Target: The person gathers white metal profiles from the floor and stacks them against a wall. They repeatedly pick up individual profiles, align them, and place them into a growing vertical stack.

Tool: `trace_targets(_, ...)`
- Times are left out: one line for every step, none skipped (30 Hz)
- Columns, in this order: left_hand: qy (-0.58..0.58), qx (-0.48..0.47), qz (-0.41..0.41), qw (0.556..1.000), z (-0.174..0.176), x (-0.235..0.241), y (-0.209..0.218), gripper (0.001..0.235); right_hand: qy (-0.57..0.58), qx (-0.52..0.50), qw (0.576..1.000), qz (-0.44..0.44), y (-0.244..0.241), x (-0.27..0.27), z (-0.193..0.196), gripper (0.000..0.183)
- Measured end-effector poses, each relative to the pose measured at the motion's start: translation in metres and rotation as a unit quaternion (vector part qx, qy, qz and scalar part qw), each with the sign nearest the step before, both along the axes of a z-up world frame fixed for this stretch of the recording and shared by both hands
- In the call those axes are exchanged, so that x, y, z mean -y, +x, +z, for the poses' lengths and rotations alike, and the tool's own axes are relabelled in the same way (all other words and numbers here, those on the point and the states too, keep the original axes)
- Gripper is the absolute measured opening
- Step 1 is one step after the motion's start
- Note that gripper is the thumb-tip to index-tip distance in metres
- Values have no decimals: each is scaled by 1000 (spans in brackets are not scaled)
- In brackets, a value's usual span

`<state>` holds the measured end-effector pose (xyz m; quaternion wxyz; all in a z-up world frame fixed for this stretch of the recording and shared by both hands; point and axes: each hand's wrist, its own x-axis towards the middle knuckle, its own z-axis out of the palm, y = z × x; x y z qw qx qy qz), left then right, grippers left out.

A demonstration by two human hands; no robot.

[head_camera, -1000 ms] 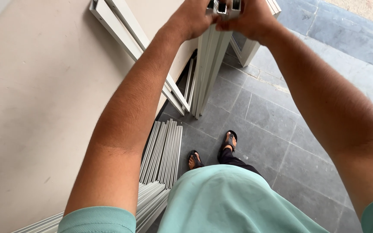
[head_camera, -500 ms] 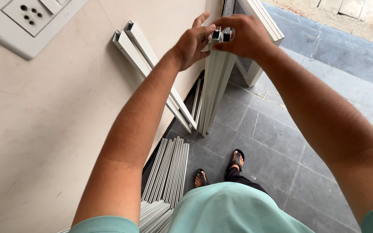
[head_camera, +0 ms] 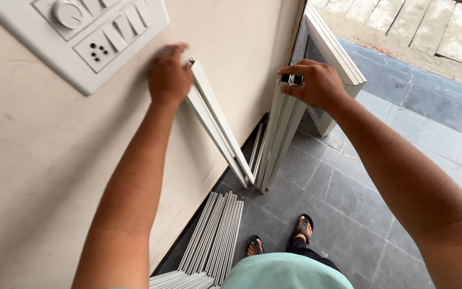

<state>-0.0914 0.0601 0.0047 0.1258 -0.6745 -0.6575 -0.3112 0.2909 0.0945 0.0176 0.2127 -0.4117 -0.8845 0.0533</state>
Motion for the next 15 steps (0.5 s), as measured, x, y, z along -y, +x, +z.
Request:
trace_targets(-28, -38, 21, 999, -1, 1, 4, 40, 4, 2, 1000, 1, -3, 2, -2, 45)
trace_targets(-57, -75, 40, 995, -3, 0, 11, 45, 0, -1, 1000, 3, -4, 2, -3, 44)
trace_targets(-86, -111, 59, 988, -2, -1, 14, 49, -5, -4, 1000, 6, -7, 0, -3, 43)
trace_targets(-98, -134, 72, 984, -2, -6, 18, 42, -14, -3, 1000, 7, -7, -3, -2, 43)
trace_targets(-110, -156, 84, 978, -1, -11, 20, 36, 9, -7, 1000, 14, -8, -8, -2, 42)
trace_targets(-129, -175, 96, 971, -7, -8, 22, 30, 25, -7, 999, 21, -5, -8, -5, 42)
trace_targets(-125, -182, 91, 971, -10, -9, 22, 30, 40, -7, 999, 30, -2, -10, -9, 41)
trace_targets(-123, -189, 86, 971, -13, -10, 18, 29, 85, -3, 995, 45, 0, -12, -13, 41)
trace_targets(-53, -222, 71, 971, -15, -12, 16, 30, 128, 0, 990, 61, 3, -14, -17, 42)
trace_targets(22, -256, 57, 965, -13, -13, 12, 30, 108, -8, 992, 57, 4, -17, -19, 42)
trace_targets(-20, -236, 50, 970, -14, -10, 13, 24, 87, -17, 995, 54, 6, -17, -20, 42)
trace_targets(-58, -217, 44, 974, -13, -12, 15, 18, 70, -26, 996, 49, 8, -20, -20, 42)
trace_targets(-96, -197, 37, 975, -13, -11, 20, 14, 66, -36, 996, 56, 10, -20, -21, 42)
trace_targets(-67, -196, 16, 978, -13, -11, 28, 11, 66, -47, 995, 63, 13, -20, -21, 41)
trace_targets(-38, -194, -5, 980, -13, -11, 37, 9, 65, -57, 994, 69, 14, -19, -20, 41)
